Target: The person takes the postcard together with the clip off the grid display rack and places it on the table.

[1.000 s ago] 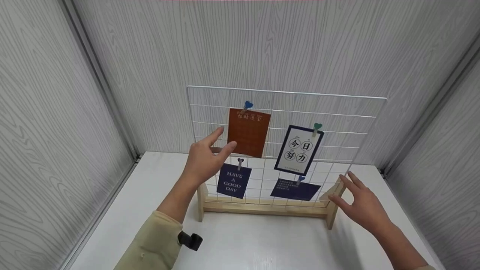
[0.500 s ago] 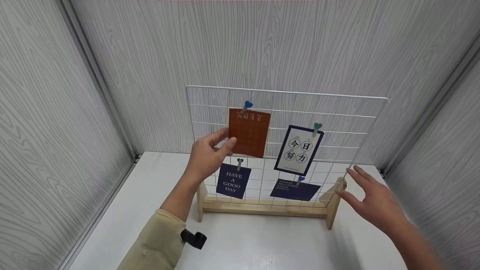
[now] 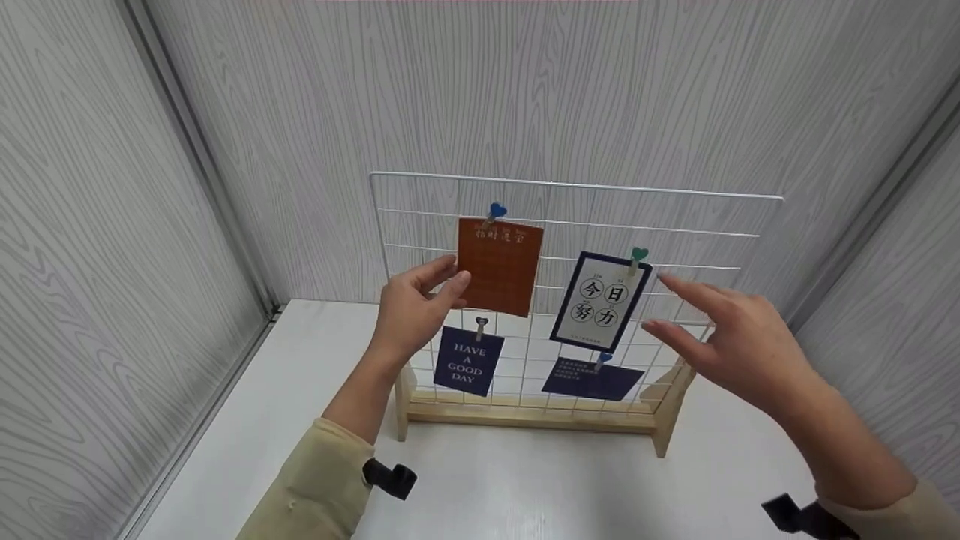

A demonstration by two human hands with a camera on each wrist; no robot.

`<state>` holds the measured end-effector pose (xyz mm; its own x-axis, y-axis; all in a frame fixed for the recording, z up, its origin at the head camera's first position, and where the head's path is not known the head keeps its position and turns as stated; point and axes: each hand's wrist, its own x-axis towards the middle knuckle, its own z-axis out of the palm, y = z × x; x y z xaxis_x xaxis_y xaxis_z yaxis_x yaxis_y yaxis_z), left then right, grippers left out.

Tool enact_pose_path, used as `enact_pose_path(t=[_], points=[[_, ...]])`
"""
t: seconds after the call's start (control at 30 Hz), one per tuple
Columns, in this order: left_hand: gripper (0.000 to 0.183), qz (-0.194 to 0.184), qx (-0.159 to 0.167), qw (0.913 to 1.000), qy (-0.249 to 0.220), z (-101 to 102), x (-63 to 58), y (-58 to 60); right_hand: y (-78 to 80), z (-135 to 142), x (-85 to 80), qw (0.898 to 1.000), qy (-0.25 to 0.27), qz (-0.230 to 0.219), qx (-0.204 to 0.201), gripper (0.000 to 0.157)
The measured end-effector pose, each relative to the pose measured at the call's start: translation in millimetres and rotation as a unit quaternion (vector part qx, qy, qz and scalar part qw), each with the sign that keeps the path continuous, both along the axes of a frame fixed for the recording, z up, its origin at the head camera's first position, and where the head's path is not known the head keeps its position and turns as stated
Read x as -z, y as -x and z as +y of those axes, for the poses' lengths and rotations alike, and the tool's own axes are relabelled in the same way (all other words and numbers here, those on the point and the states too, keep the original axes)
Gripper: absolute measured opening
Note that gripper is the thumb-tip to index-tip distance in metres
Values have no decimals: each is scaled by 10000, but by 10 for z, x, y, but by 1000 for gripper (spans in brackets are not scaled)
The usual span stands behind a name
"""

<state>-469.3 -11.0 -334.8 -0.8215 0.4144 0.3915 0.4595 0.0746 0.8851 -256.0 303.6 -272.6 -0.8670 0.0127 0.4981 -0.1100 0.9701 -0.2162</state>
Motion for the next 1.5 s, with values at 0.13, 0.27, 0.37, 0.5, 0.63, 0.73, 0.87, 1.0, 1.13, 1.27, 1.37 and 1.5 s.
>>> enact_pose_path(t=[0.13, 0.27, 0.37, 0.5, 0.63, 0.73, 0.87, 1.0, 1.13, 1.27, 1.37, 1.5], points=[[53, -121, 8, 9999, -36, 6, -2, 9, 186, -165, -225, 9993, 144, -106, -316, 58], [50, -214, -83, 9997, -118, 16, -6, 20, 395, -353, -410, 9973, 333, -221, -612, 55], [47, -285, -222, 9991, -243, 34, -4, 44, 562, -493, -519, 9950, 457, -200, -865, 52], [41, -387, -355, 9977, -419, 66, -4, 87, 777, -661, -609, 9913, 614, -144, -1154, 51], [35, -526, -339, 9965, -551, 92, -3, 119, 936, -808, -669, 9882, 753, -276, -1303, 51], [30, -641, -304, 9959, -558, 98, -4, 128, 1041, -898, -709, 9861, 825, -383, -1393, 50], [26, -697, -230, 9959, -533, 101, -6, 141, 1165, -974, -751, 9855, 823, -446, -1418, 47], [25, -694, -200, 9959, -544, 100, -8, 157, 1260, -1013, -778, 9857, 816, -529, -1374, 44], [24, -760, -181, 9953, -571, 95, -5, 166, 1334, -1045, -792, 9866, 813, -652, -1255, 42], [23, -803, -142, 9947, -621, 91, -5, 175, 1392, -1084, -808, 9870, 813, -772, -1147, 40], [22, -804, -111, 9946, -648, 91, -10, 180, 1427, -1107, -824, 9876, 796, -816, -1083, 39], [22, -810, -122, 9946, -633, 93, -8, 186, 1470, -1124, -838, 9894, 644, -824, -1003, 38]])
